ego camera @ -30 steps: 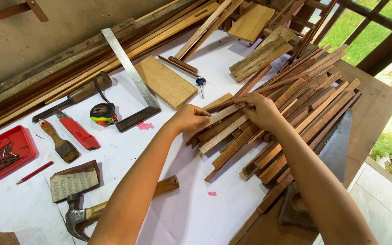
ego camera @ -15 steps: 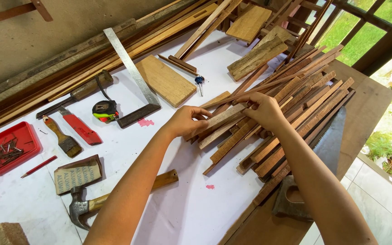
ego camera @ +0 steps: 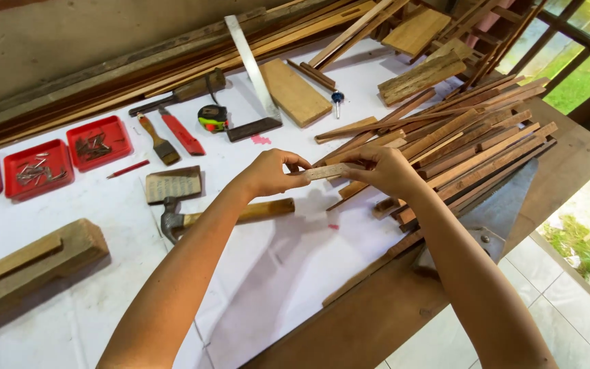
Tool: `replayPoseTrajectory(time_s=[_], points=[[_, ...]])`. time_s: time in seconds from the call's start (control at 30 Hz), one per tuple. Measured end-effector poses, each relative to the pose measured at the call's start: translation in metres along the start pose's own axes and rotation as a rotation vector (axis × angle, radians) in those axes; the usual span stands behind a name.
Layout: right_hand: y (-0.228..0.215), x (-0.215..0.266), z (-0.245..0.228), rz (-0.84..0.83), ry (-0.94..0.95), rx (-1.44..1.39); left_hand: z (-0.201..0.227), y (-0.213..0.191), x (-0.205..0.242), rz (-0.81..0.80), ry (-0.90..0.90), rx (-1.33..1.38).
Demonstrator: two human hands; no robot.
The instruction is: The person sorts through a pile of wood strips on the workbench, selects pieces, and sands a small wood piece with a sanding block. They then position thin wood strips against a frame on the bench and hammer nails to attach the strips, assembling a small wooden lattice frame.
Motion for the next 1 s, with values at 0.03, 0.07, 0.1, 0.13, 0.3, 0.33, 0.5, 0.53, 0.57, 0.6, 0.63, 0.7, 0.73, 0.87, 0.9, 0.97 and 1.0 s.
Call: replayPoseTrajectory(time_s=[0.03,0.07,0.1,0.13,0.3,0.33,0.5,0.53,0.57,0.6,0.63,0.7,0.73,0.87,0.9,0.97,1.0], points=[[0.008,0.004,-0.008,-0.014,-0.008,-0.003,-0.013,0.0,0.01,0.012,-0.01,0.005],[0.014,0.005,-0.018,-0.029,-0.008,-0.026,-0.021,-0.003,0.018,0.065,0.137,-0.101],[0.019,0.007,-0.028,-0.045,-0.007,-0.049,-0.028,-0.005,0.027,0.118,0.283,-0.21],[0.026,0.009,-0.035,-0.054,-0.02,-0.049,-0.019,-0.008,0.048,0.132,0.277,-0.211],[0.065,0.013,-0.068,-0.078,-0.137,0.012,-0.042,-0.024,0.111,0.221,0.147,-0.223],[0.073,0.015,-0.077,-0.089,-0.155,0.009,-0.04,-0.026,0.129,0.24,0.138,-0.226],[0.12,0.014,-0.12,-0.126,-0.244,-0.006,-0.069,-0.043,0.192,0.27,0.024,-0.088],[0.13,0.014,-0.127,-0.137,-0.253,-0.011,-0.074,-0.044,0.205,0.281,0.014,-0.087],[0.141,0.014,-0.135,-0.153,-0.258,0.025,-0.079,-0.046,0.217,0.329,-0.043,-0.131],[0.153,0.012,-0.142,-0.171,-0.265,0.059,-0.085,-0.049,0.23,0.378,-0.104,-0.175],[0.164,0.012,-0.146,-0.184,-0.276,0.051,-0.087,-0.051,0.246,0.39,-0.119,-0.174],[0.186,0.01,-0.159,-0.209,-0.286,-0.002,-0.09,-0.059,0.278,0.436,-0.048,-0.236],[0.196,0.009,-0.165,-0.216,-0.299,-0.007,-0.099,-0.061,0.288,0.449,-0.056,-0.239],[0.234,0.007,-0.189,-0.24,-0.459,0.11,-0.131,-0.073,0.323,0.48,-0.067,-0.279],[0.242,0.006,-0.195,-0.228,-0.567,0.162,-0.137,-0.076,0.33,0.478,-0.062,-0.325],[0.258,0.003,-0.204,-0.261,-0.556,0.162,-0.152,-0.08,0.34,0.495,-0.071,-0.314],[0.265,0.003,-0.208,-0.289,-0.537,0.164,-0.158,-0.082,0.345,0.505,-0.073,-0.303]])
Point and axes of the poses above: each hand's wrist, its own x-axis away from the middle knuckle, its own y-axis out of the palm, z = x × y, the point moved 1 cm from there along -x, towards the middle knuckle, and after that the axes turned 3 degrees about -y, right-handed, at the moved point
